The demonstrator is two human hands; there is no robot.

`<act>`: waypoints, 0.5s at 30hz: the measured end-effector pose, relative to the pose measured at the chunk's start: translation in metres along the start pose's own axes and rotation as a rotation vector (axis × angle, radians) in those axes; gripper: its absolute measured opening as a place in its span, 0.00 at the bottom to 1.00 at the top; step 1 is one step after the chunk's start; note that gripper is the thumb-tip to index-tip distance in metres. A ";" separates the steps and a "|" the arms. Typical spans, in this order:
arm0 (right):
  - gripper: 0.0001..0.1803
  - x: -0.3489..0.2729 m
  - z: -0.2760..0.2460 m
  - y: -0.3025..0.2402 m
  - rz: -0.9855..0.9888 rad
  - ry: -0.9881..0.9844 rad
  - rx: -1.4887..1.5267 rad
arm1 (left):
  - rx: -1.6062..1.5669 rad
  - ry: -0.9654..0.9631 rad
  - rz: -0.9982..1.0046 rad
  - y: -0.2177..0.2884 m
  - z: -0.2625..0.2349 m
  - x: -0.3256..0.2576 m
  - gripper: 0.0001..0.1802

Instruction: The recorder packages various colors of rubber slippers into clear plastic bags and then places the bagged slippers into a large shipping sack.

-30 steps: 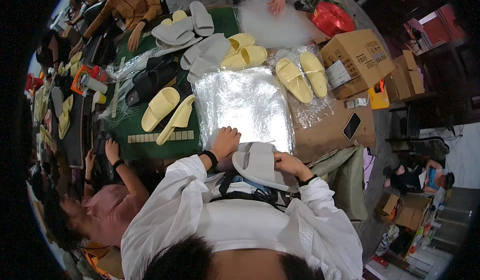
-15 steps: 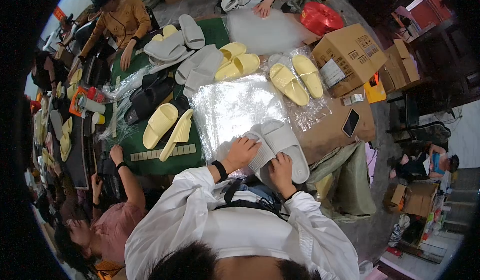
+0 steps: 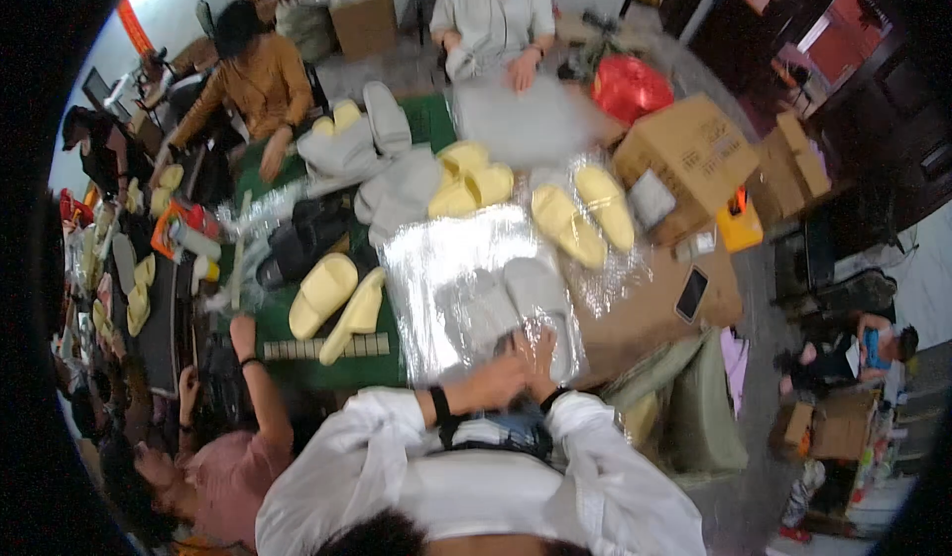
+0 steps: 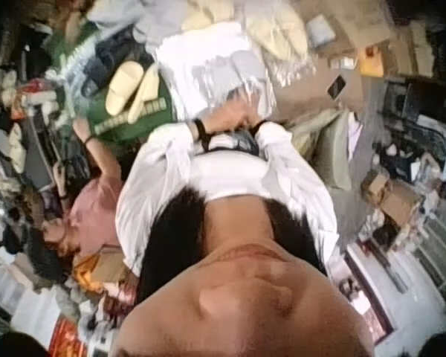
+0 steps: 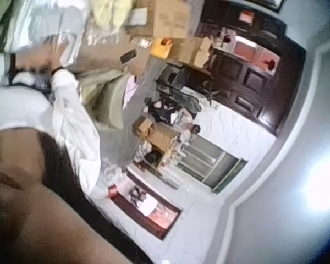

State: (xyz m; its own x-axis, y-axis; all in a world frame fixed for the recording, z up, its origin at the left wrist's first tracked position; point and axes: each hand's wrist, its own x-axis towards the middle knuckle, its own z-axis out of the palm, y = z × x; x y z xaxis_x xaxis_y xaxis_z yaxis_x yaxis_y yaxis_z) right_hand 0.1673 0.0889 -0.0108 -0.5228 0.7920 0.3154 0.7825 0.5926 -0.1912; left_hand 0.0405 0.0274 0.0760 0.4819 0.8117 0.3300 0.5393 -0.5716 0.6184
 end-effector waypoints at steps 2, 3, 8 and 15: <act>0.20 0.050 -0.040 -0.026 0.090 -0.315 0.140 | -0.212 0.002 -0.091 0.014 -0.014 0.006 0.11; 0.20 0.067 -0.038 -0.027 0.081 -0.282 0.134 | -0.150 0.139 0.073 0.016 -0.007 0.013 0.16; 0.23 0.086 -0.028 -0.010 -0.228 -0.089 0.362 | -0.176 0.315 -0.081 0.022 -0.018 0.038 0.11; 0.28 0.020 -0.076 0.036 0.368 -0.845 1.724 | -0.318 0.449 -0.466 0.013 -0.023 0.035 0.08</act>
State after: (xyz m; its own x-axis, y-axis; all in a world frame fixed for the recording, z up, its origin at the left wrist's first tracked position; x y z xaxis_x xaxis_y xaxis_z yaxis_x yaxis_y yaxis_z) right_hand 0.2110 0.1152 0.0587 -0.8493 0.4355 -0.2984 0.0338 -0.5194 -0.8539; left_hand 0.0484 0.0507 0.1121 -0.1163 0.9729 0.2000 0.3593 -0.1465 0.9217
